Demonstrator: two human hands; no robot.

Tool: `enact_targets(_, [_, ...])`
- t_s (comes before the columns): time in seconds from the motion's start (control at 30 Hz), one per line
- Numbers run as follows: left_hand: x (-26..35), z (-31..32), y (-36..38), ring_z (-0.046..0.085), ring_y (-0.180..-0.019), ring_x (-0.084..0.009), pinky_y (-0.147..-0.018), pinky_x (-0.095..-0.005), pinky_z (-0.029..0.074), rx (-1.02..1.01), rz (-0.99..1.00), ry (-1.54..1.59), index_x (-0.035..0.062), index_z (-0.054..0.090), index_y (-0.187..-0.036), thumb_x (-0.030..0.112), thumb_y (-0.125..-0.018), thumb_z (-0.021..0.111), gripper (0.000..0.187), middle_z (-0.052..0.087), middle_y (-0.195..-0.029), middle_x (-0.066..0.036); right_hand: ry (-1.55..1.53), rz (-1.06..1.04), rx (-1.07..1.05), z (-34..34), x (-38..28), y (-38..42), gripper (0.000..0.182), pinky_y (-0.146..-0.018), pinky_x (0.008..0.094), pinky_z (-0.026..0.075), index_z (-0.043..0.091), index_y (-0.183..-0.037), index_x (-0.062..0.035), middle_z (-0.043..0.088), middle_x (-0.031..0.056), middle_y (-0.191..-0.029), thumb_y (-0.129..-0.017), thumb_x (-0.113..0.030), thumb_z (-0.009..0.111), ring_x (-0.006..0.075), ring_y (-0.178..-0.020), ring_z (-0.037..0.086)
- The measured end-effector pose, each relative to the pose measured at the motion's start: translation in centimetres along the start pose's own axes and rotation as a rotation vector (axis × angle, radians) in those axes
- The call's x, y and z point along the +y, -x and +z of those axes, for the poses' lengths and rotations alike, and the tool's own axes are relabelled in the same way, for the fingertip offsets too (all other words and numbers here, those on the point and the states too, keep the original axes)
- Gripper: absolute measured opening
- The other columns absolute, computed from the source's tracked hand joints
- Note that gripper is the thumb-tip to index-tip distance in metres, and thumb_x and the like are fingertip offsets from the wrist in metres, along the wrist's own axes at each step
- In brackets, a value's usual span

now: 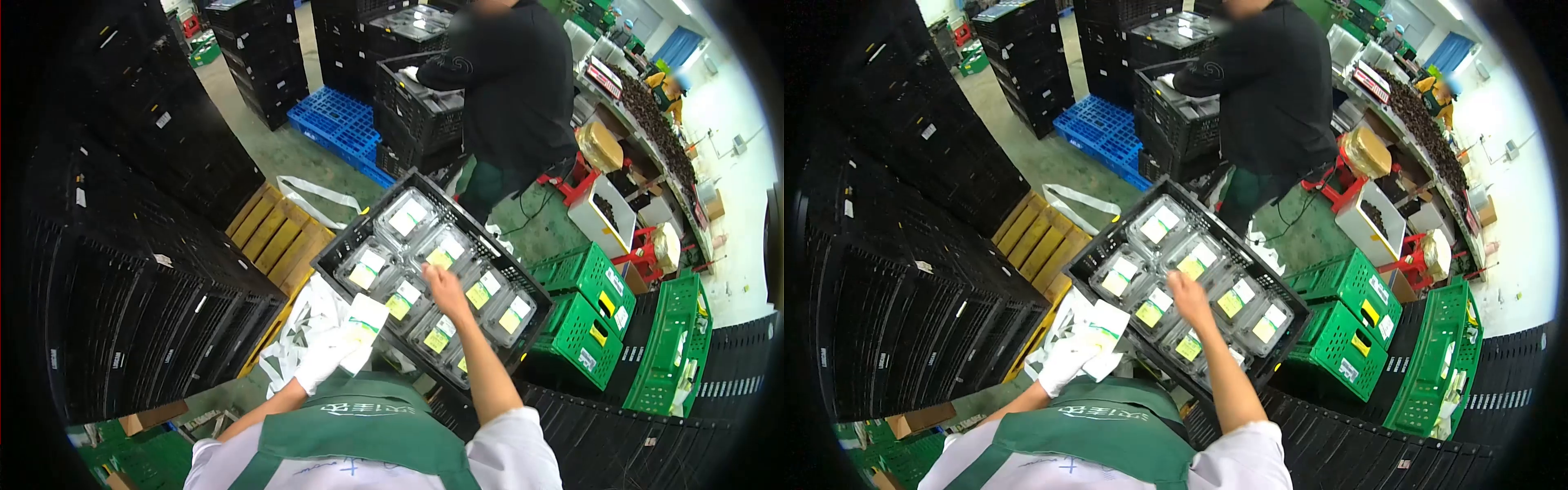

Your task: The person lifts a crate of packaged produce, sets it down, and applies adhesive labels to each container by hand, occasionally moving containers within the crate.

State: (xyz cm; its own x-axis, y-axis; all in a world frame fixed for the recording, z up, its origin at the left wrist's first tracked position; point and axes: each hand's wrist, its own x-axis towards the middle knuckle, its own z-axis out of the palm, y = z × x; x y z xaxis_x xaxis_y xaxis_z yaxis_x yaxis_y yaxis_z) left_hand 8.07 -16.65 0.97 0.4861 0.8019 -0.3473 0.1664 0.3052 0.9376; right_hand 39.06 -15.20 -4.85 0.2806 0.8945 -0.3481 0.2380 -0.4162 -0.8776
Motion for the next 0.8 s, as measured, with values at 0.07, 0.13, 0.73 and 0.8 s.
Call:
enact_targets(0.07, [-1.5,-0.5,-1.1,0.062,-0.077,-0.0119,-0.069,-0.0264,0.049,-0.081,0.005,-0.079,-0.0024,0.069,-0.101,0.016,-0.086,0.065,0.024,0.07,-0.088,-0.007,-0.361,-0.129,-0.089,2.6,-3.9,5.2,0.035,-0.089,0.0328,0.043,0.061,-0.109,-0.0005,0.063,0.0083,-0.105,-0.089,-0.03,0.06,0.0172,-0.1,0.057])
enact_targets(0.13, [-1.1,-0.4,-1.8,0.062,-0.075,-0.0111,-0.067,-0.0264,0.049,-0.13,0.064,-0.121,-0.0024,0.069,-0.1,0.017,-0.086,0.066,0.024,0.07,-0.085,-0.006,-0.089,-0.255,0.003,4.4,-6.5,9.2,0.025,-0.082,0.03,0.045,0.062,-0.098,0.0008,0.064,0.0083,-0.092,-0.086,-0.021,0.063,0.0158,-0.089,0.059])
enact_targets(0.73, [6.2,-0.1,-1.3,0.059,-0.072,-0.0087,-0.066,-0.0246,0.046,-0.161,0.239,0.112,-0.0002,0.067,-0.088,0.012,-0.086,0.064,0.012,0.066,-0.077,-0.003,0.182,-0.329,0.222,9.3,-11.0,16.1,0.024,-0.054,0.0321,0.043,0.061,-0.084,0.0025,0.059,0.0138,-0.064,-0.087,-0.021,0.062,0.0202,-0.057,0.057])
enact_targets(0.8, [5.8,-1.3,-1.7,0.055,-0.069,-0.008,-0.061,-0.0255,0.043,-0.19,0.182,-0.126,0.0018,0.066,-0.08,0.012,-0.082,0.068,0.011,0.063,-0.071,-0.002,0.11,-0.222,0.196,9.3,-12.1,16.4,0.022,-0.057,0.0313,0.045,0.061,-0.087,0.0019,0.061,0.0129,-0.069,-0.086,-0.02,0.063,0.0171,-0.06,0.058])
